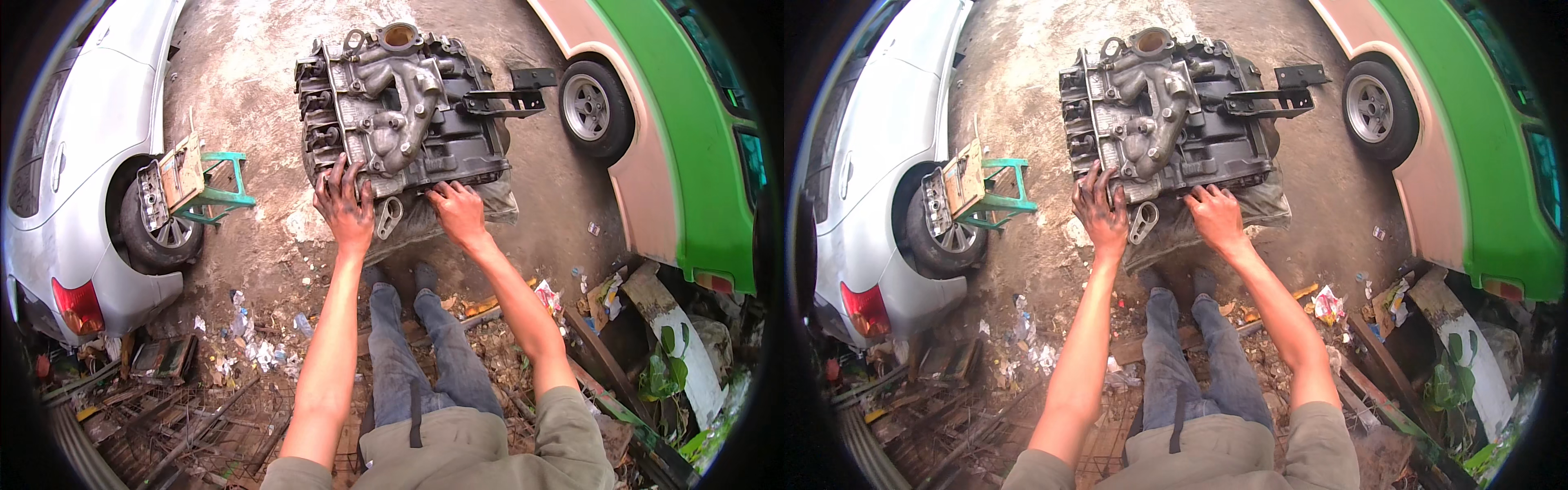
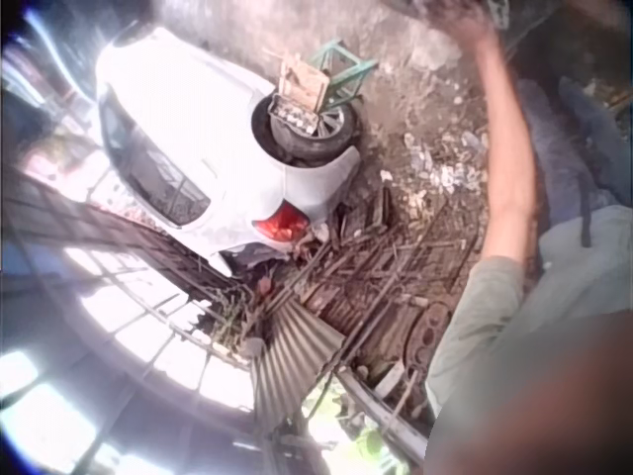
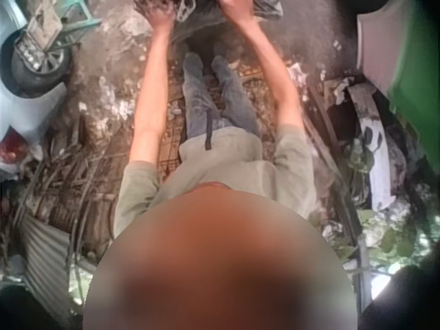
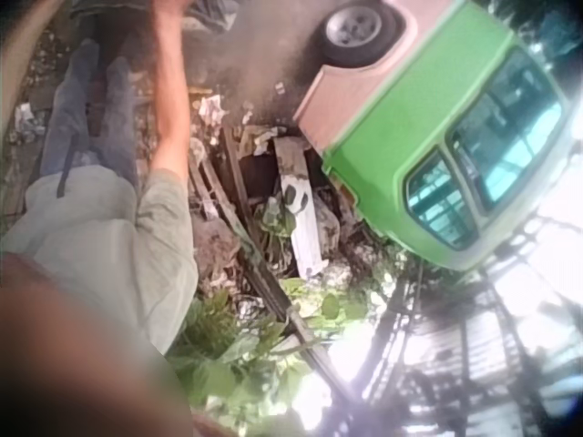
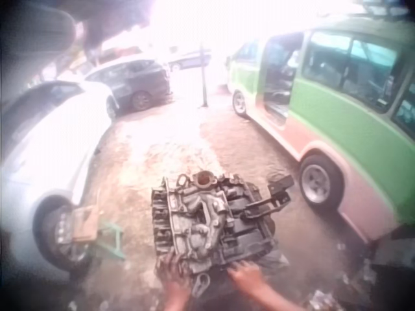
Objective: The person uses a wrench to tighten bolts on a car engine block resting on a cloth on the ground. They repeatedly reach for bolts, apply the wrench, and reposition their hands to work on different fasteners on the engine.
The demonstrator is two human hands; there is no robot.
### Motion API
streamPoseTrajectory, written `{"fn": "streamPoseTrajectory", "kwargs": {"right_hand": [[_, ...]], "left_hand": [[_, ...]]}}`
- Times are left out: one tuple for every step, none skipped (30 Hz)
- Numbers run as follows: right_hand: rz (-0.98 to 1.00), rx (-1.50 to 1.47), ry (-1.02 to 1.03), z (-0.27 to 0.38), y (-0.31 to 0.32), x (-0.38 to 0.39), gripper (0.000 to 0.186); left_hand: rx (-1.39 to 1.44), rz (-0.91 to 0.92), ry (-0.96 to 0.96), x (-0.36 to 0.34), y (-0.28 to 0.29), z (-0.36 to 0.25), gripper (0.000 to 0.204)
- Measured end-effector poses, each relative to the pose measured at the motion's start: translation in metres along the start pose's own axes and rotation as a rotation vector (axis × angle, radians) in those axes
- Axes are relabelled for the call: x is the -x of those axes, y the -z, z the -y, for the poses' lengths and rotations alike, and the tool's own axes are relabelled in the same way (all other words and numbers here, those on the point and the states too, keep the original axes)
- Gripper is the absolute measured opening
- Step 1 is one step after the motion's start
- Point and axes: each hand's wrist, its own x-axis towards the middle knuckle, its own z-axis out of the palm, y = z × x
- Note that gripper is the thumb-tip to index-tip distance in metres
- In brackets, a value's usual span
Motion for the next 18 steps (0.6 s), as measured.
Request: {"fn": "streamPoseTrajectory", "kwargs": {"right_hand": [[-0.013, -0.001, -0.003, 0.002, 0.000, 0.000, 0.022], [-0.022, -0.008, -0.005, 0.004, -0.001, 0.000, 0.023], [-0.034, -0.008, -0.008, 0.005, -0.001, 0.000, 0.023], [-0.043, -0.011, -0.011, 0.006, -0.001, 0.000, 0.023], [-0.054, -0.014, -0.022, 0.007, -0.001, 0.000, 0.023], [-0.052, -0.016, -0.024, 0.007, -0.001, 0.000, 0.023], [-0.051, -0.018, -0.033, 0.008, -0.001, 0.000, 0.024], [-0.030, -0.019, -0.054, 0.007, -0.001, 0.000, 0.024], [-0.055, -0.025, -0.038, 0.006, -0.001, 0.000, 0.022], [-0.061, -0.029, -0.035, 0.005, -0.002, 0.001, 0.021], [-0.094, -0.040, -0.015, 0.003, -0.004, 0.001, 0.020], [-0.098, -0.123, -0.077, 0.000, -0.008, 0.002, 0.020], [-0.130, -0.214, -0.121, -0.003, -0.013, 0.004, 0.020], [-0.162, -0.305, -0.165, -0.005, -0.020, 0.005, 0.020], [-0.217, -0.466, -0.268, -0.004, -0.030, 0.008, 0.019], [-0.272, -0.625, -0.371, 0.001, -0.043, 0.013, 0.017], [-0.327, -0.784, -0.473, 0.005, -0.056, 0.015, 0.016], [-0.386, -0.930, -0.596, 0.015, -0.073, 0.017, 0.016]], "left_hand": [[-0.001, -0.001, -0.001, 0.000, 0.000, 0.001, 0.036], [0.001, 0.000, 0.001, 0.000, 0.000, 0.002, 0.035], [0.004, 0.001, 0.004, 0.000, -0.001, 0.002, 0.035], [0.008, 0.001, 0.006, 0.000, -0.001, 0.002, 0.035], [0.013, 0.003, 0.006, 0.000, -0.001, 0.003, 0.035], [0.012, 0.002, 0.004, 0.000, -0.001, 0.003, 0.035], [0.011, 0.001, 0.003, 0.000, -0.002, 0.003, 0.035], [0.010, 0.000, 0.003, 0.000, -0.002, 0.003, 0.035], [0.010, -0.002, 0.002, 0.000, -0.002, 0.004, 0.034], [0.011, -0.004, 0.000, 0.000, -0.002, 0.004, 0.034], [0.013, -0.006, -0.003, 0.000, -0.002, 0.004, 0.034], [0.012, -0.007, -0.005, 0.000, -0.002, 0.004, 0.034], [0.010, -0.008, -0.007, 0.000, -0.001, 0.004, 0.034], [0.007, -0.010, -0.009, 0.000, -0.001, 0.003, 0.034], [0.009, -0.010, -0.012, 0.000, 0.000, 0.003, 0.034], [0.010, -0.011, -0.013, 0.000, 0.000, 0.003, 0.034], [0.022, -0.022, -0.025, -0.001, 0.000, 0.003, 0.034], [0.008, -0.011, -0.018, -0.001, 0.000, 0.003, 0.034]]}}
